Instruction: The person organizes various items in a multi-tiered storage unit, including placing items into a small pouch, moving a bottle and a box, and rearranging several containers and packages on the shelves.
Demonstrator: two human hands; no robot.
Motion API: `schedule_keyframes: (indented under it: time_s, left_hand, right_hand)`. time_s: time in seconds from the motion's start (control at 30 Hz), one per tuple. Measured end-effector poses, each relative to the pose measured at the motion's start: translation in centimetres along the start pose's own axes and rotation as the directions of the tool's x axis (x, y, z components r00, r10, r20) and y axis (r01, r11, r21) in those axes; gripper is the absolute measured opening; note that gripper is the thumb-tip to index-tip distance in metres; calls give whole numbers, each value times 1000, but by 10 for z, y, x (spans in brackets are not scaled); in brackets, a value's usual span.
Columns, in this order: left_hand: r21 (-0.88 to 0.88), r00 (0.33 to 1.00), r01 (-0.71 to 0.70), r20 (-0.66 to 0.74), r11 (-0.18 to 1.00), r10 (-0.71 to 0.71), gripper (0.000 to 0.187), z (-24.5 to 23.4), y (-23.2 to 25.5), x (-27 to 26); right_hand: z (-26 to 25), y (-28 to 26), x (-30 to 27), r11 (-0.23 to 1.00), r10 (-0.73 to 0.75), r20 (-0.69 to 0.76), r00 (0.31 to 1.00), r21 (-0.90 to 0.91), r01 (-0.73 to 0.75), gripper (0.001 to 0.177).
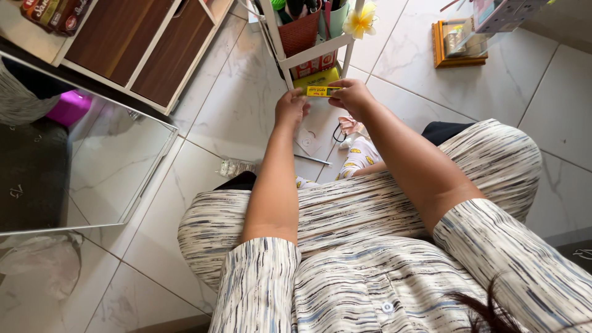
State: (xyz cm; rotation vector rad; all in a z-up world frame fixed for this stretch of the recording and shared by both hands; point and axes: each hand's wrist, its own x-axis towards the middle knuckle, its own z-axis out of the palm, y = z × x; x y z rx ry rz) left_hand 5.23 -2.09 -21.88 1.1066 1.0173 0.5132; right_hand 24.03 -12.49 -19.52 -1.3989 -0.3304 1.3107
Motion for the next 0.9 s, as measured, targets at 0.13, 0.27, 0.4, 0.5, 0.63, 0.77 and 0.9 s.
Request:
schedule_keyframes:
  time_s: [0.13,0.27,0.4,0.5,0.63,0.77,0.9]
  left_hand:
    - [254,993,26,-115,967,4,35,-14,-34,16]
    - [259,995,-11,-88,966,35,32,-34,-46,24]
    - [213,979,204,-49,955,-198,40,-32,-56,34]
    - [247,994,105,-19,963,-104,49,-29,-67,44]
    - [270,997,-59,56,961,45,58,-36,-95,48]
    - [-28,987,134,89,991,-131,70,-38,-94,47]
    - [37,989,142,44,989,-144,59,-33,-70,30]
  right_hand:
    - [-12,19,21,997,76,-52,996,10,-76,33]
    - [-12,42,42,992,54,-59,997,-113,-60,33]
    - [7,56,63,983,-13,-98,995,-186,-6,34]
    - [32,65,71,894,-168,-184,969,-443,71,39]
    - [64,72,67,461,-669,32,742,-766,448,46]
    - [101,74,62,915,-307,-233,923,-339,219,24]
    - [105,68,51,841,-421,-142,896,-431,327,28]
